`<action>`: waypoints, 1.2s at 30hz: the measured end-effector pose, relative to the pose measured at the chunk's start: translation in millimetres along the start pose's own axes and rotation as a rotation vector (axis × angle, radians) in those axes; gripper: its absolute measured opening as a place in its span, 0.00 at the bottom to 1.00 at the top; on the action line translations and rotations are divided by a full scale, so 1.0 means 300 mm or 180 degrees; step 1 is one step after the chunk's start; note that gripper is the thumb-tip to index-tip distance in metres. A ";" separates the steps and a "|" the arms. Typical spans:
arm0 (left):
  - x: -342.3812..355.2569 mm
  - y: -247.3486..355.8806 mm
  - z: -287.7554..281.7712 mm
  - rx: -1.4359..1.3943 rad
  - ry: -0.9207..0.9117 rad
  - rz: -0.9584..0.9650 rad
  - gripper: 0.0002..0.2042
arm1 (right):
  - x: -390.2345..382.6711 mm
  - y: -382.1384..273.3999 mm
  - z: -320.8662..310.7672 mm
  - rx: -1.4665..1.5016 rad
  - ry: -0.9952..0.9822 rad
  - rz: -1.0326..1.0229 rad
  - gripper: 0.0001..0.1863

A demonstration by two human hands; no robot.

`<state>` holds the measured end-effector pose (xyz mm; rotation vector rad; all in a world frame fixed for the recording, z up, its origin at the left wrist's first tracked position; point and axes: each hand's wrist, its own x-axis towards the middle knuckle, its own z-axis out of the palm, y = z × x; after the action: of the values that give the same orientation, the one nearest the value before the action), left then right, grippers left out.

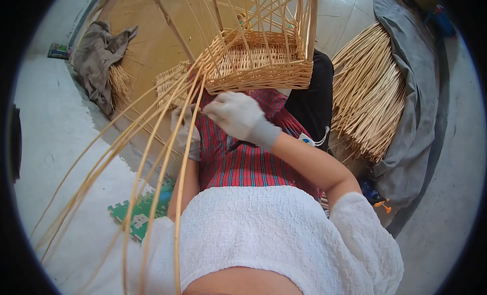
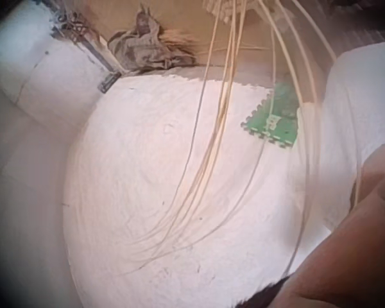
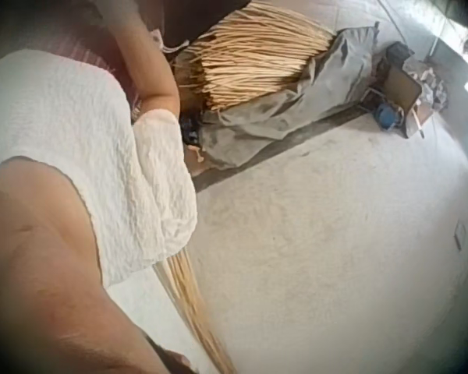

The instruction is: The person sits on the floor and weaves a basket using thin wooden strips. They interlace the strips through the vertical frame of the basket, occasionally using a measuring tape to check dimensions.

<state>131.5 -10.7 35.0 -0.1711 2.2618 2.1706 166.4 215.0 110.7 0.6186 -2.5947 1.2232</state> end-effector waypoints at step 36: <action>-0.061 0.388 0.150 0.0424 -0.0709 0.1771 0.24 | -0.035 -0.178 0.209 0.0211 -0.1115 -0.1619 0.29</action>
<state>137.1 40.0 150.5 0.7461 2.5191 2.0844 199.6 139.1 103.9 1.5119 -2.4128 1.1047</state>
